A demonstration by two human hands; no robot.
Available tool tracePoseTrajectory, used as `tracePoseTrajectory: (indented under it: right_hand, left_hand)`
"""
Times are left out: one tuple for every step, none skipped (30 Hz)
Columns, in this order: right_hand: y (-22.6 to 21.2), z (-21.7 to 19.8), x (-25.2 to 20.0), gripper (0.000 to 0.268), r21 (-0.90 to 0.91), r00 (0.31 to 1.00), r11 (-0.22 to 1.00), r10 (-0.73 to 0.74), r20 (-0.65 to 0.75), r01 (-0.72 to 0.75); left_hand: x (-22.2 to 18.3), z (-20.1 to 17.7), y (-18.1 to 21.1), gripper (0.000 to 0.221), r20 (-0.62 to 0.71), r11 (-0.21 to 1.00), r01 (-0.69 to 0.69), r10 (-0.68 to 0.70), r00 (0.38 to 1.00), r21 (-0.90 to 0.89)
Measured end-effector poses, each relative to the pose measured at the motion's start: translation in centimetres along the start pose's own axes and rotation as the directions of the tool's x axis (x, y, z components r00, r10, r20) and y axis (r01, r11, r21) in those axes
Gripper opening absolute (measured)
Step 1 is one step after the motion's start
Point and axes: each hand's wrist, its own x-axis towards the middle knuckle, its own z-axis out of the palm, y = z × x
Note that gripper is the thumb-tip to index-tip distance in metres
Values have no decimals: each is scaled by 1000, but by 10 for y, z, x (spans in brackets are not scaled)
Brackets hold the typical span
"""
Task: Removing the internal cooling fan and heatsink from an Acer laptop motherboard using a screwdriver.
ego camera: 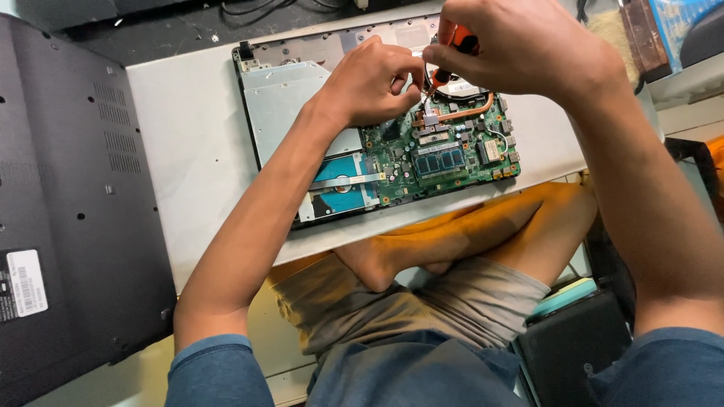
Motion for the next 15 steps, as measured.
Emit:
tracePoseTrajectory:
  right_hand:
    - [-1, 0, 1, 35, -21, 1000, 1000, -10, -1, 10]
    - [-2, -1, 2, 35, -20, 1000, 1000, -9, -2, 9]
    - [-3, -3, 2, 28, 21, 1000, 1000, -15, 16, 15]
    - [-4, -5, 3, 26, 63, 999, 998, -23, 33, 21]
    - [-7, -8, 5, 26, 63, 999, 998, -22, 32, 20]
    - [-10, -11, 7, 29, 92, 997, 996, 3, 74, -10]
    - [-13, -14, 8, 32, 120, 993, 992, 27, 116, -41]
    - [-16, -16, 10, 32, 121, 993, 992, 28, 116, -42]
    - [-19, -18, 11, 33, 119, 985, 989, 70, 156, -90]
    - [-21, -20, 13, 34, 114, 974, 984, 112, 196, -136]
    - [-25, -22, 13, 34, 114, 974, 984, 112, 196, -136]
    - [-29, -24, 13, 36, 46, 969, 986, 150, 197, -162]
    - [-34, -27, 13, 44, -21, 962, 982, 188, 195, -188]
    - [-29, -20, 12, 44, -22, 963, 982, 188, 195, -187]
    - [-25, -14, 10, 38, -88, 983, 988, 137, 121, -127]
  left_hand:
    - [0, -1, 1, 17, -5, 1000, -4, 5, 1000, 2]
    - [0, -1, 1, 17, -4, 1000, -5, 5, 1000, 2]
    - [0, -1, 1, 18, 12, 1000, 9, -9, 1000, 9]
    - [1, -1, 1, 19, 28, 1000, 23, -23, 999, 16]
    - [1, -1, 1, 19, 28, 1000, 22, -23, 999, 17]
    - [1, -1, 1, 17, 27, 1000, 25, -25, 999, 17]
    - [1, -1, 1, 16, 26, 999, 27, -28, 999, 17]
    - [1, -1, 1, 16, 27, 1000, 27, -28, 999, 16]
    - [1, -2, 1, 16, 22, 1000, 17, -17, 1000, 8]
    - [1, -3, 2, 17, 16, 1000, 6, -6, 1000, 0]
    - [0, 0, -2, 17, 16, 1000, 6, -6, 1000, 0]
    - [0, 3, -6, 30, 10, 1000, -14, 14, 1000, 6]
    - [-1, 6, -10, 52, 5, 999, -34, 34, 999, 11]
    - [0, 3, -6, 52, 4, 999, -34, 34, 999, 11]
    - [1, 1, -2, 29, 10, 1000, -9, 9, 1000, 8]
